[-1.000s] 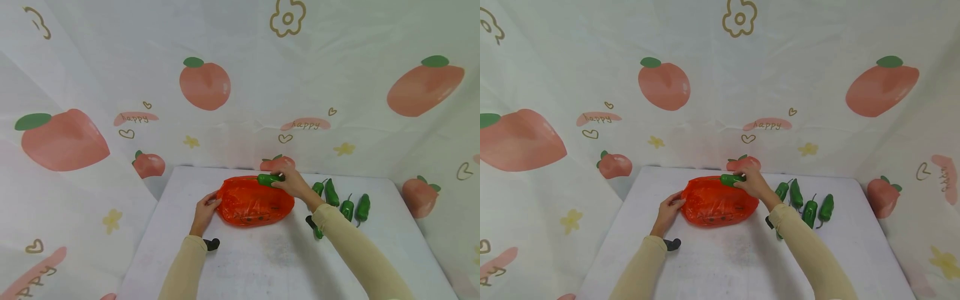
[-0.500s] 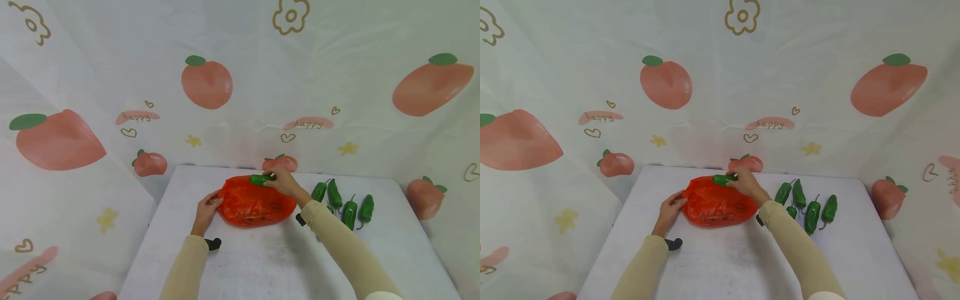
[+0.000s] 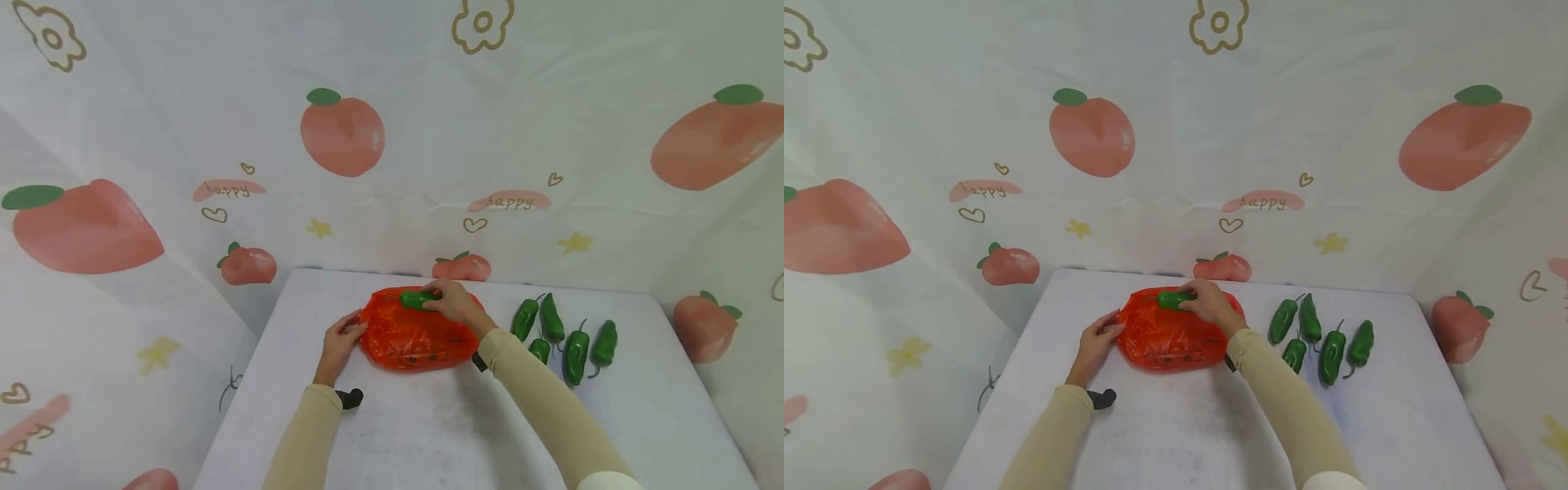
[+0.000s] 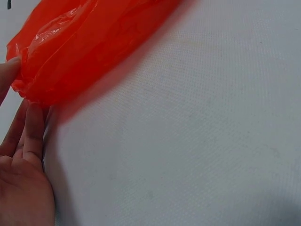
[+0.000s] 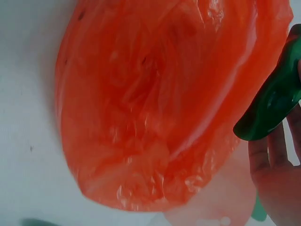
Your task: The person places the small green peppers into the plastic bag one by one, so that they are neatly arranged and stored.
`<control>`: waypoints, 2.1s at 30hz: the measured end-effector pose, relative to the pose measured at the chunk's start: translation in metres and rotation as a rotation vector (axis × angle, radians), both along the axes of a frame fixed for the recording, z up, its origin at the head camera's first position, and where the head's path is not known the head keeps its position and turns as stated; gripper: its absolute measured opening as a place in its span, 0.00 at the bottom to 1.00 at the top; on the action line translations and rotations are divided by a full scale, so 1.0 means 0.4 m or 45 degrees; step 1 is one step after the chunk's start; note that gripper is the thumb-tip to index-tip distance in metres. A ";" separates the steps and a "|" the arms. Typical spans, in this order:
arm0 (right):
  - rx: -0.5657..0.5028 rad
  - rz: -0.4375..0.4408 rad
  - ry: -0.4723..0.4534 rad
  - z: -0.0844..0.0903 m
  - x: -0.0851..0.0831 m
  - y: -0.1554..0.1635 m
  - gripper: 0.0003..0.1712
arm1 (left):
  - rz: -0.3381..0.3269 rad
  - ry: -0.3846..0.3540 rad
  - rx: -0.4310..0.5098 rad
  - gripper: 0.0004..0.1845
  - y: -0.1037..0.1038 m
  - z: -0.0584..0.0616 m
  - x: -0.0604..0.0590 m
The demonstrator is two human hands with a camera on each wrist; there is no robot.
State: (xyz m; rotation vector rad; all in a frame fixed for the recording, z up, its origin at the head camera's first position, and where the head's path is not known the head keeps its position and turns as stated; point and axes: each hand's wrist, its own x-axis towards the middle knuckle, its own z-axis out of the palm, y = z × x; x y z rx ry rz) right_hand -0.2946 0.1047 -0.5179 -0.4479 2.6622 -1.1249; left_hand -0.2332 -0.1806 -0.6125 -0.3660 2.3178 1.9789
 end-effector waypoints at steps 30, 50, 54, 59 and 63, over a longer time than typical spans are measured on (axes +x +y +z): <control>0.067 -0.099 -0.252 -0.067 0.018 -0.078 0.19 | -0.014 -0.006 -0.007 0.22 0.001 -0.008 0.000; 0.101 -0.071 -0.212 -0.059 0.032 -0.066 0.25 | -0.002 0.012 -0.055 0.22 0.001 -0.007 0.005; 0.108 -0.044 -0.160 -0.046 0.042 -0.064 0.29 | -0.008 0.003 -0.065 0.22 0.003 -0.004 0.006; 0.202 0.038 0.018 -0.020 0.056 -0.063 0.34 | 0.004 0.007 -0.056 0.22 0.006 -0.004 0.006; 0.296 0.070 0.204 -0.003 0.066 -0.063 0.35 | 0.007 0.005 -0.067 0.22 0.005 -0.005 0.004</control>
